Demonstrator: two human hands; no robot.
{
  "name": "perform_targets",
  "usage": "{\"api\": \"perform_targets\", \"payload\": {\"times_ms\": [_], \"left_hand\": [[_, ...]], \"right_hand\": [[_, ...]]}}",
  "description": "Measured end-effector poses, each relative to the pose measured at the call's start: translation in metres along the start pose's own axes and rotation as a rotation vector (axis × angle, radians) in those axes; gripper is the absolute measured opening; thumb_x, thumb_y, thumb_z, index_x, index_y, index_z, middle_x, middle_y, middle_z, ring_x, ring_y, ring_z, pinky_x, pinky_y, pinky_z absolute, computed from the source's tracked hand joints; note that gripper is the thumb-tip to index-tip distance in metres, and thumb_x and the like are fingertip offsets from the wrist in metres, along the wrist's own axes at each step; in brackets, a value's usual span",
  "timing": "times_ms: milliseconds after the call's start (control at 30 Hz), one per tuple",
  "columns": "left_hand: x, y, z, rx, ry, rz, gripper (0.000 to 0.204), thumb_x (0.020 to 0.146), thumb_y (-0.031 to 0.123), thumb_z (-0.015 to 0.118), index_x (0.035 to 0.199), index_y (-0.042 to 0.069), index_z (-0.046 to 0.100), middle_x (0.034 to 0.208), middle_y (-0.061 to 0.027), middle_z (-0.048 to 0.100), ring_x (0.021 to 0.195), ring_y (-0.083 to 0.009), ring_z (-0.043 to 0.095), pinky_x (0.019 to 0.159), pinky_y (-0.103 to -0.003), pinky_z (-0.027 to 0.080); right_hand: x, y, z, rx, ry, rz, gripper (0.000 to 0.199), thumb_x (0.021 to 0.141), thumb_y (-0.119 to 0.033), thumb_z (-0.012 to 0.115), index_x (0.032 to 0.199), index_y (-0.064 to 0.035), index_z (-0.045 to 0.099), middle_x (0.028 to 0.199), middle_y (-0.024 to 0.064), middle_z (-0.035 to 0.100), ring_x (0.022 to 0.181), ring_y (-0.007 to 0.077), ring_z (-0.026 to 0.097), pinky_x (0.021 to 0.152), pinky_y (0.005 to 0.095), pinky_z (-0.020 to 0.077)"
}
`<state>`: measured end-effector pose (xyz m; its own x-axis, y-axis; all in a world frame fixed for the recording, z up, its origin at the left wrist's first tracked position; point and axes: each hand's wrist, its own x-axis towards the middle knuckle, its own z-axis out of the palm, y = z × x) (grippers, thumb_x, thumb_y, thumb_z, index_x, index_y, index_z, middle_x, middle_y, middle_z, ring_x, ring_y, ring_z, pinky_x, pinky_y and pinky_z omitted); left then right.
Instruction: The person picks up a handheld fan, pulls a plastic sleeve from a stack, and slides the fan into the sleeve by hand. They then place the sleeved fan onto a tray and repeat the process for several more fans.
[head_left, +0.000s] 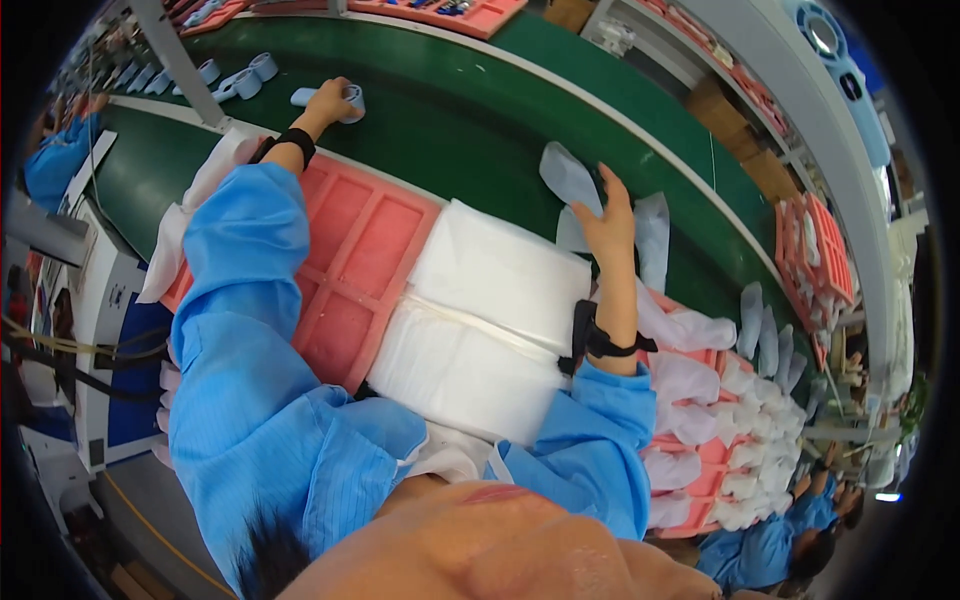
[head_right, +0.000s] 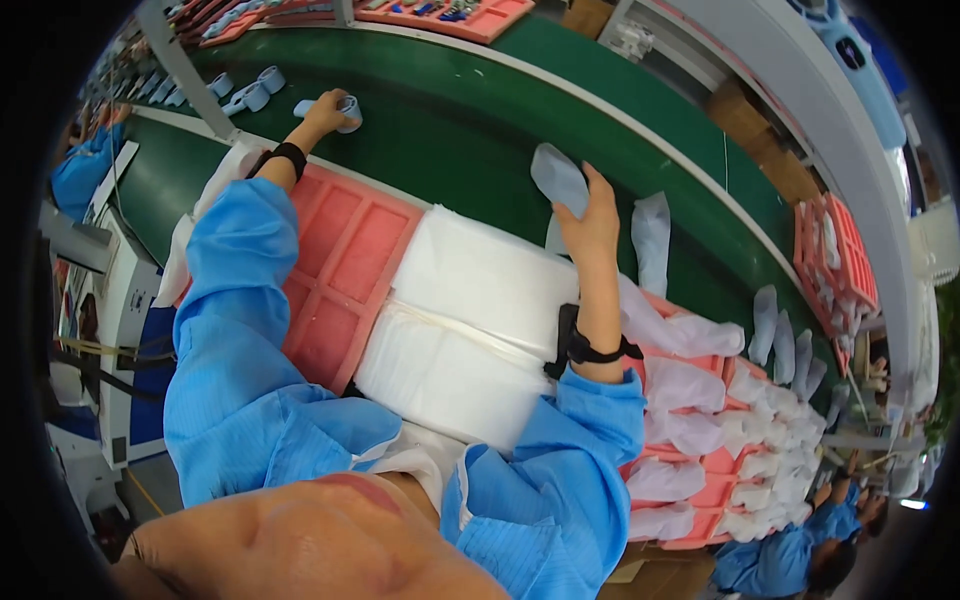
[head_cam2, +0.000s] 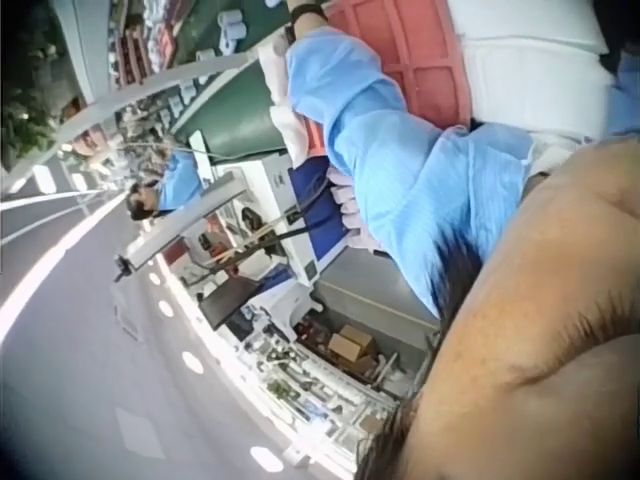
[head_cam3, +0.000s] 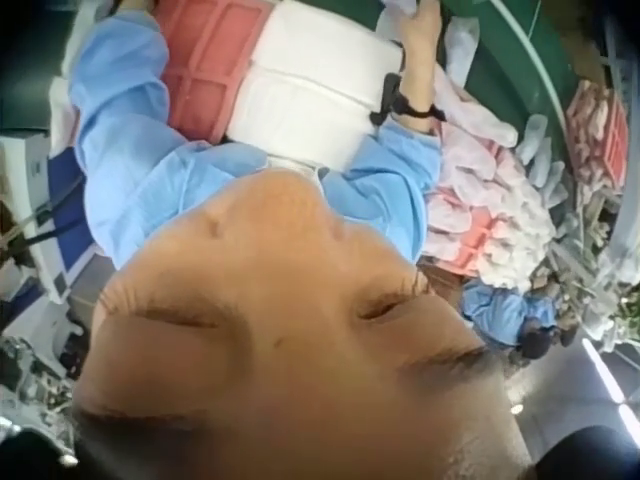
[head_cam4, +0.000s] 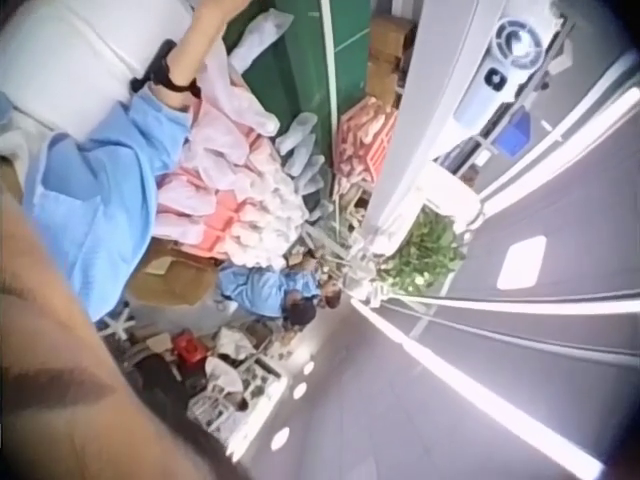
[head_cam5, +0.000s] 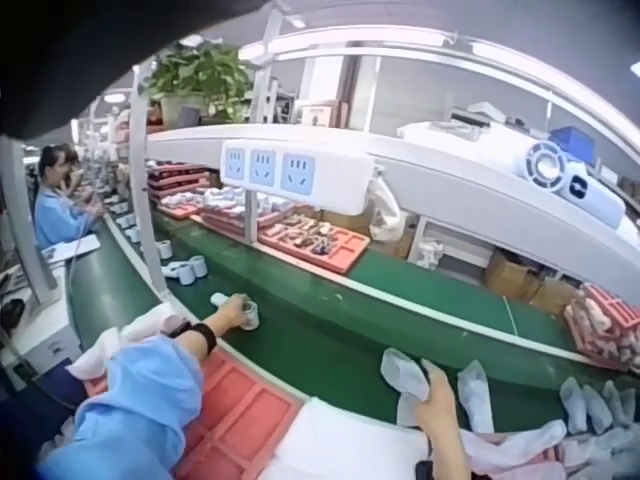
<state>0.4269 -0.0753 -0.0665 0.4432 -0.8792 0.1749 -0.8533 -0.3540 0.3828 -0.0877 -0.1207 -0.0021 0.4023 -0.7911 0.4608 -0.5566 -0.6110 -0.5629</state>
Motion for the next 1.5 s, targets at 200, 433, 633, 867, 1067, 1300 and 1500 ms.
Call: {"api": "perform_targets", "payload": {"times_ms": [200, 433, 633, 867, 1067, 1300, 1500], "left_hand": [[-0.082, 0.216, -0.029, -0.691, -0.502, 0.124, 0.068, 0.069, 0.024, 0.081, 0.123, -0.003, 0.051, 0.105, -0.0106, 0.059, 0.080, -0.0169, 0.059, 0.064, -0.025, 0.049], [-0.184, 0.333, -0.025, -0.986, -0.132, 0.597, 0.057, 0.075, 0.024, 0.076, 0.121, 0.000, 0.050, 0.101, -0.0085, 0.057, 0.074, -0.0137, 0.057, 0.060, -0.026, 0.046], [-0.234, 0.357, 0.025, -0.498, -0.122, 0.826, 0.036, 0.075, 0.023, 0.073, 0.099, 0.004, 0.055, 0.090, -0.0151, 0.055, 0.077, -0.0289, 0.061, 0.066, -0.038, 0.049], [-0.241, 0.356, 0.059, -0.197, -0.267, 0.743, 0.015, 0.081, 0.017, 0.067, 0.089, 0.005, 0.061, 0.083, -0.0094, 0.057, 0.069, -0.0229, 0.057, 0.062, -0.032, 0.047], [-0.214, 0.330, 0.044, -0.911, -0.633, 0.472, 0.016, 0.084, 0.019, 0.066, 0.082, 0.004, 0.062, 0.075, -0.0044, 0.063, 0.067, -0.0149, 0.058, 0.061, -0.028, 0.046], [-0.210, 0.315, -0.010, -1.225, -0.639, 0.264, 0.012, 0.089, 0.017, 0.062, 0.087, 0.005, 0.061, 0.076, 0.0027, 0.058, 0.069, -0.0059, 0.052, 0.063, -0.020, 0.042], [-0.203, 0.303, -0.027, -1.457, -0.270, 0.174, 0.013, 0.092, 0.017, 0.058, 0.090, 0.005, 0.060, 0.080, 0.0016, 0.060, 0.070, -0.0062, 0.051, 0.067, -0.022, 0.042]], "right_hand": [[-0.018, -0.042, 0.000, 0.174, -0.022, -0.054, 0.074, 0.068, -0.012, 0.077, 0.133, -0.0058, 0.044, 0.125, 0.0163, 0.053, 0.114, 0.0320, 0.053, 0.083, 0.0385, 0.0497], [-0.010, -0.060, -0.043, -0.041, 0.171, -0.139, 0.064, 0.063, -0.018, 0.077, 0.118, -0.0003, 0.051, 0.101, 0.0170, 0.063, 0.092, 0.0307, 0.063, 0.075, 0.0362, 0.0508], [-0.015, -0.079, -0.108, 0.000, 0.537, -0.042, 0.047, 0.060, -0.010, 0.070, 0.104, 0.0017, 0.056, 0.090, 0.0201, 0.063, 0.086, 0.0330, 0.063, 0.077, 0.0370, 0.0485], [-0.029, -0.068, -0.140, 0.216, 0.259, 0.081, 0.053, 0.059, -0.014, 0.072, 0.107, 0.0011, 0.056, 0.092, 0.0143, 0.063, 0.084, 0.0252, 0.061, 0.075, 0.0323, 0.0479], [-0.048, -0.056, -0.178, 0.457, 0.133, 0.053, 0.056, 0.059, -0.015, 0.074, 0.108, 0.0022, 0.055, 0.086, 0.0109, 0.062, 0.075, 0.0228, 0.060, 0.067, 0.0323, 0.0489], [-0.040, -0.059, -0.159, 0.587, -0.140, 0.068, 0.062, 0.056, -0.014, 0.074, 0.114, 0.0010, 0.057, 0.097, 0.0072, 0.061, 0.086, 0.0147, 0.057, 0.079, 0.0259, 0.0445], [-0.023, -0.068, -0.118, 0.579, -0.210, 0.004, 0.062, 0.056, -0.009, 0.077, 0.114, 0.0005, 0.056, 0.099, 0.0065, 0.062, 0.087, 0.0146, 0.058, 0.081, 0.0267, 0.0453]]}}
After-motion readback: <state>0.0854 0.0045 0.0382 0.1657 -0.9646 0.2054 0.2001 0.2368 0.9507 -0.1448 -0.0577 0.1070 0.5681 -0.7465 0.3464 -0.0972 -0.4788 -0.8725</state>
